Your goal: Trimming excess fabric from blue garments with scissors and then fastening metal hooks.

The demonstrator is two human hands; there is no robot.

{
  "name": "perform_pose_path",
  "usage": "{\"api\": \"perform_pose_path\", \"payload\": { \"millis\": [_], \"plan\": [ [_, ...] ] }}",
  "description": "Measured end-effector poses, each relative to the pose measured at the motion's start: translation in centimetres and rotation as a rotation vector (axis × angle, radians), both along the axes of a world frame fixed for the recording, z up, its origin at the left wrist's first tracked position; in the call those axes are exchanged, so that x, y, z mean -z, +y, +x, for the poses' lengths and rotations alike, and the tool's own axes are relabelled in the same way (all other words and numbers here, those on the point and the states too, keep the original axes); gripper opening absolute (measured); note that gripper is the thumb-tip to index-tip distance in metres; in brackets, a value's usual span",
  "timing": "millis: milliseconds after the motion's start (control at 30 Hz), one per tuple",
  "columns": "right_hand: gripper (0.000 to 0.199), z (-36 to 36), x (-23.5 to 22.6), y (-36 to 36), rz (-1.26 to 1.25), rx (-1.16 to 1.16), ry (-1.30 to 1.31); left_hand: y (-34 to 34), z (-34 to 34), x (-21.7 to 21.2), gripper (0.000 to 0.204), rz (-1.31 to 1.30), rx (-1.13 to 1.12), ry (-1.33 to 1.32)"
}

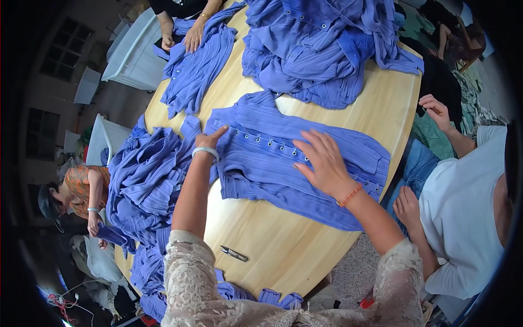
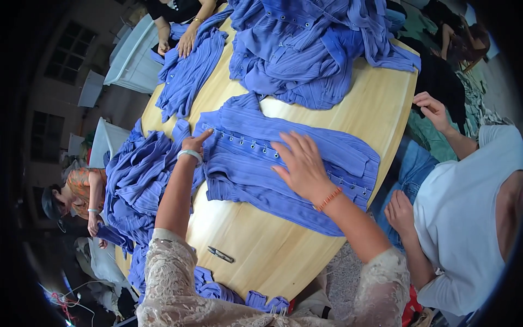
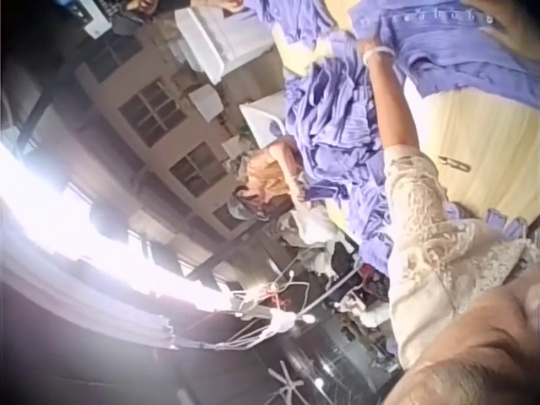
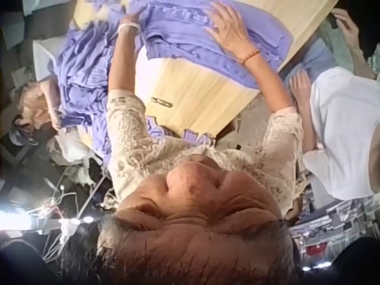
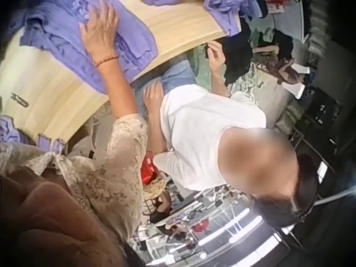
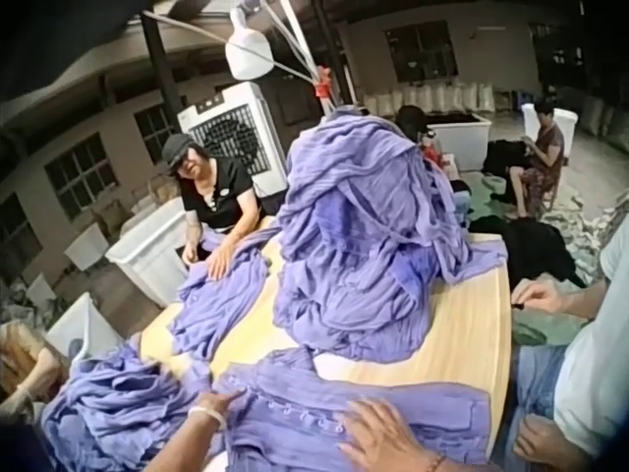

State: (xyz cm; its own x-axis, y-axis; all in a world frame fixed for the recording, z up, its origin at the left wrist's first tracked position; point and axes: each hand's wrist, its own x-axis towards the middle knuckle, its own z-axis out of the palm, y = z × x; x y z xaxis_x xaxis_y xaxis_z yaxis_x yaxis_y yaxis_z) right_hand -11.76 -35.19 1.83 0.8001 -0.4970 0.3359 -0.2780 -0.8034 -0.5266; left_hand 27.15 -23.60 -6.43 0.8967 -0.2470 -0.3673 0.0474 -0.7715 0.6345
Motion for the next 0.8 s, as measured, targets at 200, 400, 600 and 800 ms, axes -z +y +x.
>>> {"api": "perform_pose_path", "payload": {
  "millis": [200, 400, 600, 800],
  "plan": [
    [0.08, 11.5, 0.5, -0.9, 0.053, -0.018, 0.104, -1.2, -0.6, -2.8, 0.041, 0.011, 0.114, 0.038],
    [0.083, 15.4, 3.2, 1.1, 0.07, -0.018, 0.153, -0.5, -2.5, -4.4, 0.03, -0.471, 0.314, 0.141],
    [0.077, 15.4, 3.7, 1.8, -0.005, -0.042, 0.154, -1.4, -2.3, -4.8, 0.075, -0.659, 0.053, 0.496],
    [0.068, 15.3, 4.0, 1.7, -0.005, -0.048, 0.141, -4.1, -2.1, -4.4, 0.068, -0.454, 0.155, 0.503]
  ]
}}
